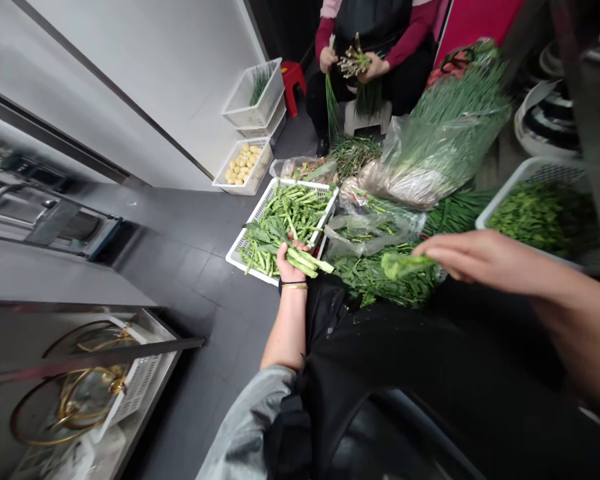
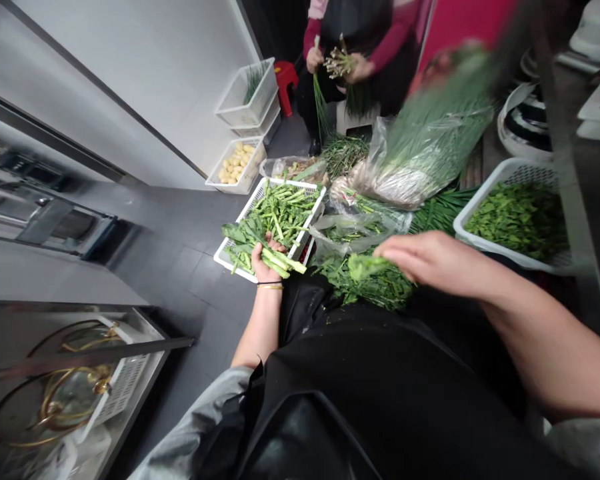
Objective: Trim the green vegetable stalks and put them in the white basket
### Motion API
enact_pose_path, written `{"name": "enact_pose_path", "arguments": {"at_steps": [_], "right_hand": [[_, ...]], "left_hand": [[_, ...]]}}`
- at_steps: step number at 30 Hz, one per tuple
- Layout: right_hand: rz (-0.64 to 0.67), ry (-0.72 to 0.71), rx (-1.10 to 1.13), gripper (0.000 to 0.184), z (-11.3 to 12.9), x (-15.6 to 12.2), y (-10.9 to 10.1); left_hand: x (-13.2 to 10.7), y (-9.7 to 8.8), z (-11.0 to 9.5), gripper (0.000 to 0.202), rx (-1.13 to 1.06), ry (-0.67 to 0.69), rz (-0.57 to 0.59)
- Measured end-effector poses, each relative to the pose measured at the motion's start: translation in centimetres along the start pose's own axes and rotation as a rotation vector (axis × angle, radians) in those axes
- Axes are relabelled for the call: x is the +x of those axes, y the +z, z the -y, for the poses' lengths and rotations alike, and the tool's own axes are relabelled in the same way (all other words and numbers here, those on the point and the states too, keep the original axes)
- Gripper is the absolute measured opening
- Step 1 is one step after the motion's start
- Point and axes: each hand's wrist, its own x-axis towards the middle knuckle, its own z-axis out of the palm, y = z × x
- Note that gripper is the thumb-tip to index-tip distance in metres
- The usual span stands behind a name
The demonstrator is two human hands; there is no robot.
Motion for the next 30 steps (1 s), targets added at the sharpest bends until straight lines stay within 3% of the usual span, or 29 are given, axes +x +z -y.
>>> {"name": "enact_pose_path", "arguments": {"at_steps": [3,6,10,15,21,24,27,29,30], "right_hand": [[-0.115,0.185,0.473,0.04,-0.4,2.3,1.6],[-0.191,0.227,0.736,0.042,-0.9,4.7,6.7],[-0.235,0.23,0.778,0.039,-1.7,5.7,11.9],[-0.201,0.359,0.78,0.036,-2.5,5.4,13.2],[-0.036,0.23,0.508,0.034,-3.6,6.2,11.7],[0.002,0.131,0.147,0.038,-3.1,6.8,10.3],[-0.093,-0.13,-0.327,0.036,-1.5,5.8,10.0],[-0.036,-0.337,-0.484,0.032,-0.6,4.4,10.0],[0.056,-0.41,-0.488,0.03,-0.5,3.7,9.8]], "left_hand": [[-1.2,0.8,1.0,0.024,-0.077,-0.078,0.067],[-3.0,3.0,3.3,0.018,-0.244,-0.242,0.187],[-4.0,4.7,4.9,0.028,-0.352,-0.391,0.23],[-4.0,4.5,5.0,0.019,-0.299,-0.562,0.183],[-5.0,5.1,5.5,0.023,-0.129,-0.443,0.083],[-5.4,5.8,5.2,0.029,-0.084,-0.317,0.056],[-5.1,6.2,5.1,0.027,-0.098,-0.297,-0.002],[-4.8,6.1,4.9,0.023,-0.124,-0.321,-0.054],[-4.6,5.9,4.7,0.021,-0.128,-0.333,-0.076]]}}
